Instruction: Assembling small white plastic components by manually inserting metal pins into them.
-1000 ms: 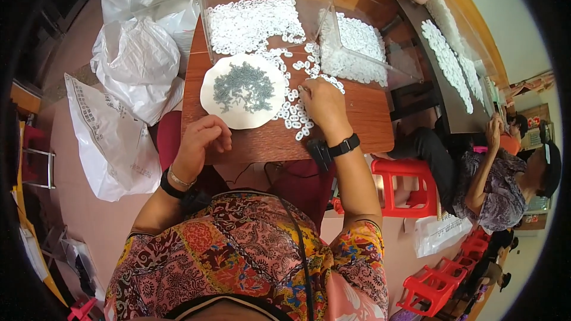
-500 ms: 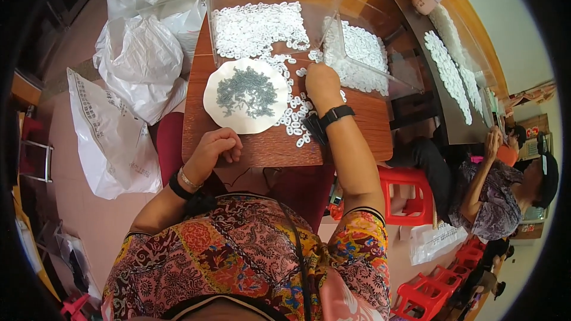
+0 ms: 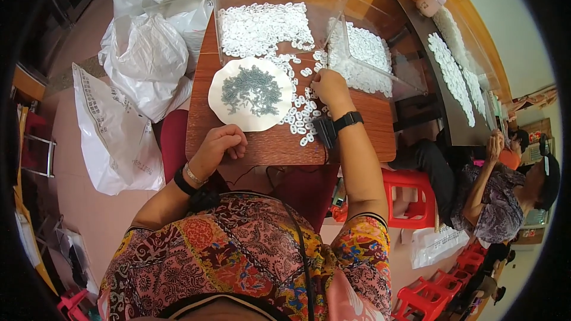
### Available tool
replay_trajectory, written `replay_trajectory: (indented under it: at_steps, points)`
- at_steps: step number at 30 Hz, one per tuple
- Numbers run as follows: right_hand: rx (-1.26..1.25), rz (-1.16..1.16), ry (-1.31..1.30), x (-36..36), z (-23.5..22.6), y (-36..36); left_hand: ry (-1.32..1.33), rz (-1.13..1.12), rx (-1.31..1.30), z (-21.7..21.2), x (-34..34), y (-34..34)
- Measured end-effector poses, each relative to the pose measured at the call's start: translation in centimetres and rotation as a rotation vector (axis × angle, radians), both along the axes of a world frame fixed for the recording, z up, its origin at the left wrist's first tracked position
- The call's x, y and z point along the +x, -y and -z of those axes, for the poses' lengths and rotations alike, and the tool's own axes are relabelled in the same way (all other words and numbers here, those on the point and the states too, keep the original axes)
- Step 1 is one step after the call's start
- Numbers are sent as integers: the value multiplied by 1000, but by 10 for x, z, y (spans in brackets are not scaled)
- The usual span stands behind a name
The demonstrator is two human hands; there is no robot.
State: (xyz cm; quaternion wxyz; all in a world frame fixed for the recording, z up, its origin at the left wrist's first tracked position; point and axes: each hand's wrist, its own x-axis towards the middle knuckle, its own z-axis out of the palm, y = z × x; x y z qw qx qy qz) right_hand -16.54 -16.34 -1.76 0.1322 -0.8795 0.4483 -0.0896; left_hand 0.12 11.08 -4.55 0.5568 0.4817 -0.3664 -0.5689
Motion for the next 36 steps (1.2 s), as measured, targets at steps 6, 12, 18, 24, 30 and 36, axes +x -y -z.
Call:
replay_trajectory:
  at_steps: [6,12,18,24,30,36]
  points:
    - [50,31,-103,3,-10,-7,0,3,6,1,0,2]
    - [21,-72,-46,-2,-2,-2,-17,7,20,2,0,2]
    - [42,-77,-8,1,0,0,-29,3,25,5,0,0]
    - [35,-94,136,3,-6,-11,36,17,14,-5,-3,-1]
    - [663,-213,647,7,-45,-77,78,21,-91,-18,-13,8]
    - [486,-444,675,7,-52,-152,-213,106,26,-29,-18,14]
